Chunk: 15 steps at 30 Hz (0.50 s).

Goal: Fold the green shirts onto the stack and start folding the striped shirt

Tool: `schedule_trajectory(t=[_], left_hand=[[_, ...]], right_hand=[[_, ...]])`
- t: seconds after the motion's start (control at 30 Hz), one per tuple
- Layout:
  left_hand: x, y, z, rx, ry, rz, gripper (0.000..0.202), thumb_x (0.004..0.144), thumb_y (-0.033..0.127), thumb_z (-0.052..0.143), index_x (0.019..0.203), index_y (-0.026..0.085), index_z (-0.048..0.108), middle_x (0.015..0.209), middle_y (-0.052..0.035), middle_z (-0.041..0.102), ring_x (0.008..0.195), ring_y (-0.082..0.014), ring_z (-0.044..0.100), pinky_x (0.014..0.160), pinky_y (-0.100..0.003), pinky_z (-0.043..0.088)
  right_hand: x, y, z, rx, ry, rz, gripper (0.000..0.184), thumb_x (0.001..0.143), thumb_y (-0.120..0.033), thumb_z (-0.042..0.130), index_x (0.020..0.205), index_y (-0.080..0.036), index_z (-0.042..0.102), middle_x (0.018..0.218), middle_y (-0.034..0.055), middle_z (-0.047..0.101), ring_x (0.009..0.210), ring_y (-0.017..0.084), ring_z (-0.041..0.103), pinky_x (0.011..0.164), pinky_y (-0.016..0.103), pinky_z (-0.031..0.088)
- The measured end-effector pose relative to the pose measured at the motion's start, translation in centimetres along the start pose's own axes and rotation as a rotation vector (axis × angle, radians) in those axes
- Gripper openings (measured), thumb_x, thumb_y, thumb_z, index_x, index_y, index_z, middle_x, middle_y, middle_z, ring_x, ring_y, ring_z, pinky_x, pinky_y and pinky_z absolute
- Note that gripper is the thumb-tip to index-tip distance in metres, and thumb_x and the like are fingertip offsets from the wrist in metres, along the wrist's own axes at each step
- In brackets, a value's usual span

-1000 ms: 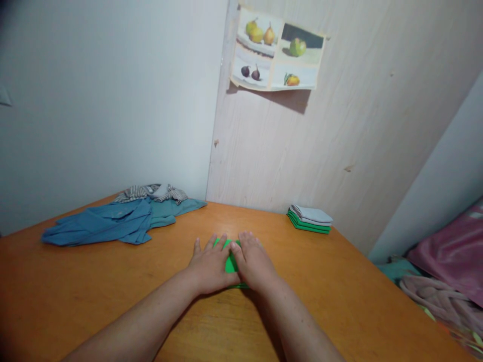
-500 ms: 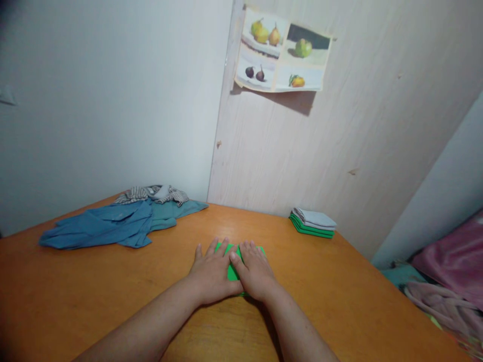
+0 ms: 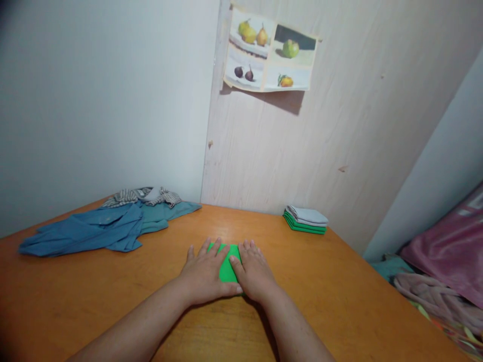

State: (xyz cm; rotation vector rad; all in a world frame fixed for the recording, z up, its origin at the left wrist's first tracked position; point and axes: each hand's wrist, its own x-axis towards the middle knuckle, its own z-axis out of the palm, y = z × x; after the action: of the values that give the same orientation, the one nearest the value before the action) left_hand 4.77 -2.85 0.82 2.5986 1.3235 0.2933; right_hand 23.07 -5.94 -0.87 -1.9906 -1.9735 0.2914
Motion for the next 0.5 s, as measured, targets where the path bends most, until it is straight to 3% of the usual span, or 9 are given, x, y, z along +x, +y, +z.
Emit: schedule_trajectory(t=[0.3, 0.5], left_hand=[[-0.1, -0.1, -0.1, -0.023, -0.008, 0.013, 0.122, 0.057, 0.099, 0.041, 0.157, 0.030, 0.029, 0.167, -0.0106, 0.015, 0.151, -0.0465, 0.002, 0.110, -0.078, 0.009], [-0.2, -0.9, -0.3, -0.074, 0.018, 0.052, 0.112, 0.068, 0.095, 0.037, 0.157, 0.028, 0.030, 0.166, -0.0116, 0.019, 0.152, -0.0426, 0.006, 0.114, -0.074, 0.003]], right_hand=[[0.2, 0.6, 0.6, 0.006, 0.010, 0.005, 0.083, 0.098, -0.068, 0.021, 0.156, -0.010, 0.030, 0.165, 0.0131, 0.017, 0.154, 0.027, 0.007, 0.124, 0.048, 0.011], [0.9, 2.0, 1.2, 0.209, 0.062, 0.003, 0.089, 0.093, -0.074, 0.026, 0.154, -0.009, 0.037, 0.164, 0.0154, 0.022, 0.154, 0.028, 0.009, 0.124, 0.050, 0.011]])
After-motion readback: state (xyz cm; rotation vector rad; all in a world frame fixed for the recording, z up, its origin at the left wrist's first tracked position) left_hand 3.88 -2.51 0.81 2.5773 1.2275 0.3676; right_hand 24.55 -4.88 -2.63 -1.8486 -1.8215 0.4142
